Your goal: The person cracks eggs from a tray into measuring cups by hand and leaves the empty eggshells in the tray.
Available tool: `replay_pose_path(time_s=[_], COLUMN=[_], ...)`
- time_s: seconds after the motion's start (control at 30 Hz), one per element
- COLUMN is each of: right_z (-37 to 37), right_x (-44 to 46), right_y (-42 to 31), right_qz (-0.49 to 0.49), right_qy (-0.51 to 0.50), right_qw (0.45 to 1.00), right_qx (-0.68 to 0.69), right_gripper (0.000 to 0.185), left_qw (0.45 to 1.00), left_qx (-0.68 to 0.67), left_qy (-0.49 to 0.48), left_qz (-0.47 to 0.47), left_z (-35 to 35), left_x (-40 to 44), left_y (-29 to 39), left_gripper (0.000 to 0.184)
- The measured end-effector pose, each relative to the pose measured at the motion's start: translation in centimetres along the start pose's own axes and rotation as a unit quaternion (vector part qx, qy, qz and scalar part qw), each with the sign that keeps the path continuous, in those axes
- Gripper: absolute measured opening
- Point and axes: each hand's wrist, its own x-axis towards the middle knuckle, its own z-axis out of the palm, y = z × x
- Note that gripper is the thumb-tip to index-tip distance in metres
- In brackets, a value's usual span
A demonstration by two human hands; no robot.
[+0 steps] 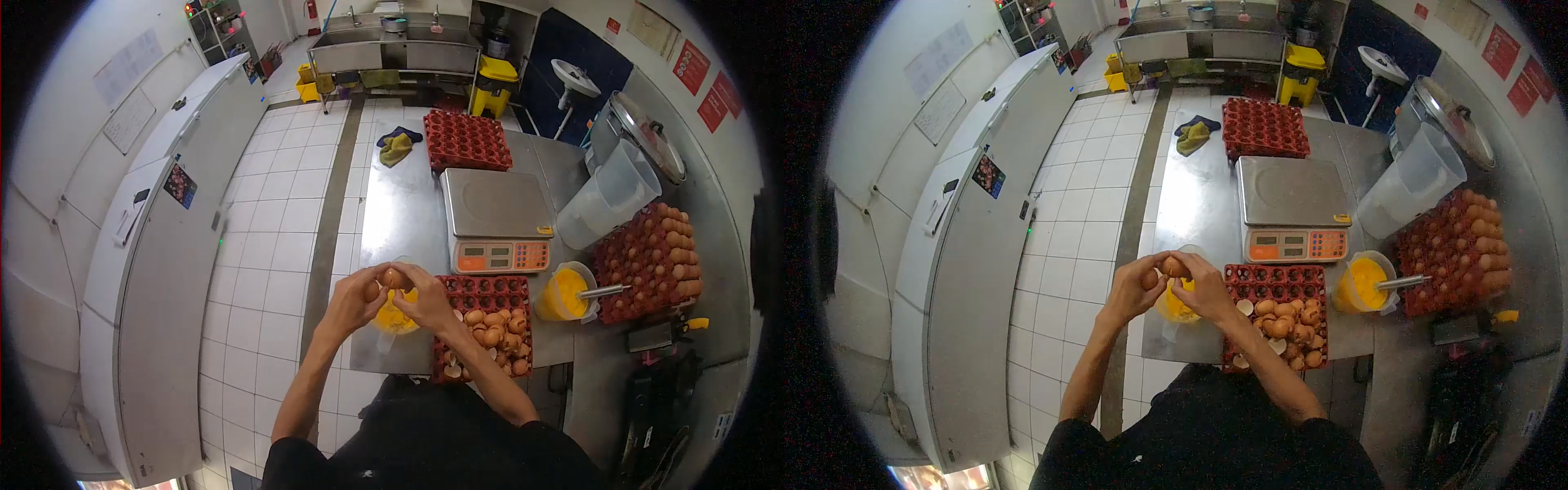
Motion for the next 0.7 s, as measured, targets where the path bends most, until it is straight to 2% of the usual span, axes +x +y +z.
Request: replay_pose_path(time_s=[0.1, 0.17, 0.23, 0.27, 0.4, 0.53, 0.57, 0.6, 0.63, 0.7], right_z=[0.0, -0.1, -0.5, -0.7, -1.7, -4.6, -6.0, -7.6, -9.3, -12.0], right_x=[0.2, 0.0, -0.1, -0.4, -1.6, -4.7, -5.8, -6.9, -8.2, -11.3], right_y=[0.3, 0.9, 0.9, 1.0, 1.7, 0.2, -0.5, -1.1, -1.8, -2.0], right_qz=[-0.008, -0.055, -0.070, -0.094, -0.102, 0.010, 0.057, 0.061, 0.097, 0.137], right_qy=[0.009, 0.018, 0.019, 0.013, 0.000, -0.011, -0.028, -0.025, -0.053, -0.078], right_qw=[1.000, 0.997, 0.993, 0.988, 0.985, 0.998, 0.997, 0.997, 0.993, 0.986], right_qx=[-0.015, -0.060, -0.092, -0.118, -0.136, -0.063, -0.043, -0.044, -0.051, -0.057], right_gripper=[0.051, 0.053, 0.054, 0.055, 0.058, 0.054, 0.053, 0.053, 0.055, 0.057], left_qw=[1.000, 1.000, 0.996, 0.997, 0.996, 0.999, 0.998, 0.992, 0.991, 0.986], left_qx=[0.014, 0.026, 0.051, 0.073, 0.083, 0.027, -0.017, -0.060, -0.063, -0.090], left_qy=[0.008, -0.002, -0.042, -0.016, -0.027, -0.027, -0.060, -0.095, -0.100, -0.140], left_qz=[0.007, 0.004, -0.063, -0.011, -0.010, 0.021, -0.018, -0.058, -0.058, -0.008], left_z=[-0.3, -0.8, -1.1, -0.7, 0.3, 3.4, 4.2, 5.2, 6.9, 10.5], left_x=[0.1, 0.1, 0.0, -0.1, -0.4, -0.6, -0.7, -0.9, -1.5, -2.5], left_y=[-0.1, 0.5, 0.9, 0.7, 1.8, 3.1, 4.2, 5.1, 5.3, 5.3], left_gripper=[0.043, 0.044, 0.044, 0.044, 0.043, 0.044, 0.044, 0.046, 0.046, 0.051])
